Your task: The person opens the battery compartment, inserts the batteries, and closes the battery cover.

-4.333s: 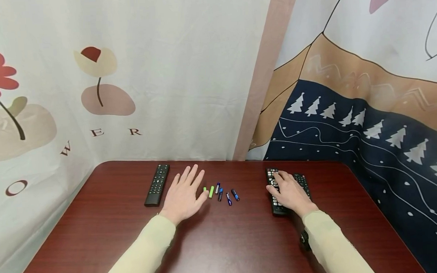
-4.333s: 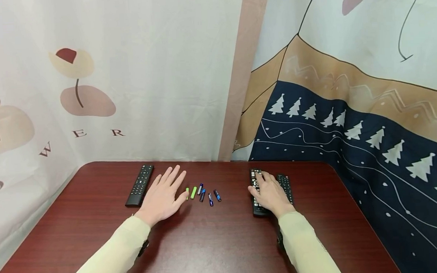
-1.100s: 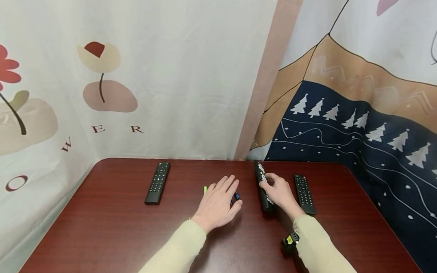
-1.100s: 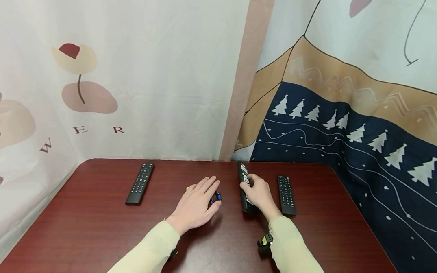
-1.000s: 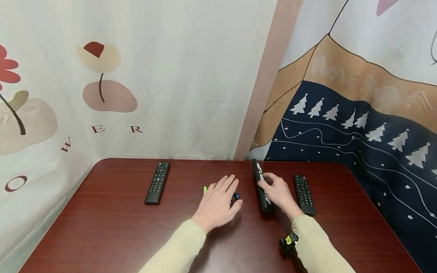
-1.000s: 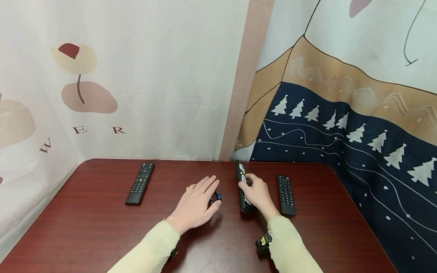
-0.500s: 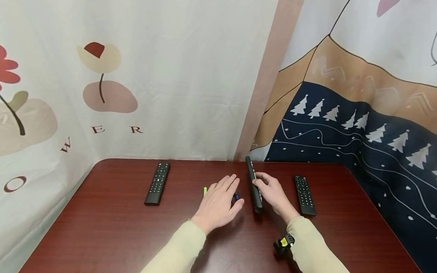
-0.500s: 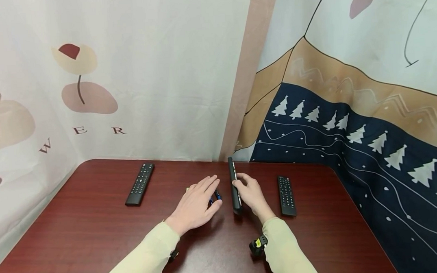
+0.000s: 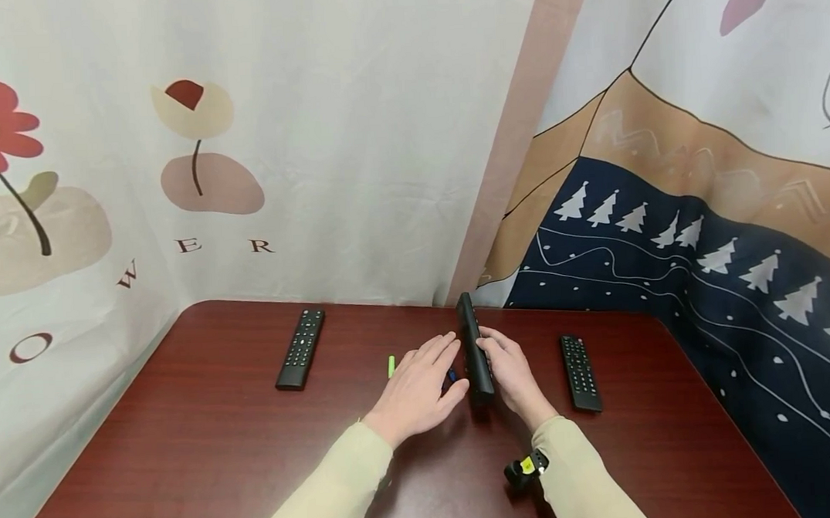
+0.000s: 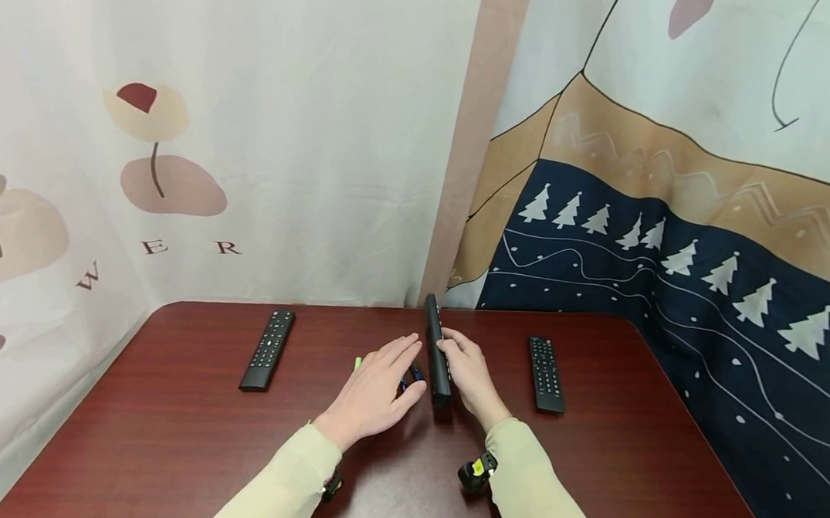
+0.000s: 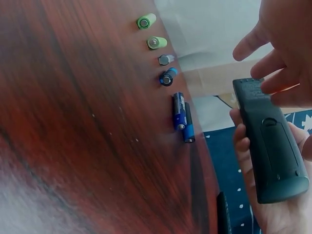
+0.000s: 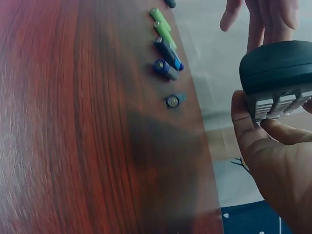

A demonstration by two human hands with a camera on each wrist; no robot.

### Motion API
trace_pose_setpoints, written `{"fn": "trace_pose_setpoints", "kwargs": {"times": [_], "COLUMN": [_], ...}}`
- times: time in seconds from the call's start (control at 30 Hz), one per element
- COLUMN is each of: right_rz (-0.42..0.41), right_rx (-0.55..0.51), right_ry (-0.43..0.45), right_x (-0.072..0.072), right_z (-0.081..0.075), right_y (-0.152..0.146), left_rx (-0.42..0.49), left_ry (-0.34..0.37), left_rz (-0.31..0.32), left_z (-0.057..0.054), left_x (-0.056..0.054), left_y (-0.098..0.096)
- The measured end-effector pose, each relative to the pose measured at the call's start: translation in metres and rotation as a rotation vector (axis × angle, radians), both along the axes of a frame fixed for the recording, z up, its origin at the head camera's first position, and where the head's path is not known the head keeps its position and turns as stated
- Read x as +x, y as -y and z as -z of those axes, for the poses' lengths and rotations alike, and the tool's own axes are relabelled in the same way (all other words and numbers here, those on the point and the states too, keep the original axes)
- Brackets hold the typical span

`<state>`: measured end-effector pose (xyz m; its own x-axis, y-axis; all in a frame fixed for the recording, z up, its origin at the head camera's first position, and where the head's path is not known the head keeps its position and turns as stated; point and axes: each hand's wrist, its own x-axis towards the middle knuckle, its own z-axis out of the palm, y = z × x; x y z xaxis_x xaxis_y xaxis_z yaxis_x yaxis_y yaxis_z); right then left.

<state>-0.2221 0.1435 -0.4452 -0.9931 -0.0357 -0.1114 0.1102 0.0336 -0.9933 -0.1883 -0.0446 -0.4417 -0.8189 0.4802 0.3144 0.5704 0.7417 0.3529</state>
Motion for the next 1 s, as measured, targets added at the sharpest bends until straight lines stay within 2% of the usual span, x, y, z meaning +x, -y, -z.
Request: {"fn": "trace_pose_setpoints", "kwargs": {"times": [0.13,0.67,0.77,1.0], "right_rz": [0.004,0.042,0.043,0.06], "right_rx": [-0.067,-0.15,-0.156,-0.203], "right_ry": [-0.003,0.013,0.009,0.022], "right_x": [0.0,0.005,0.006,0.007], "right_z": [0.002,0.001,0.001,0.001], "right_y": [0.004,0.015,0.016,0.017], "left_rx": [0.007,0.016,0.025,0.044], "left_ry": [0.013,0.018,0.006,-0.085], "left_rz": [0.012,0.022,0.028,0.051], "left_z": [0.0,-0.004,-0.003,-0.001], "left_x": [0.001,0.008,0.008,0.007], "left_y": [-0.001,-0.004,-0.004,-0.007]}}
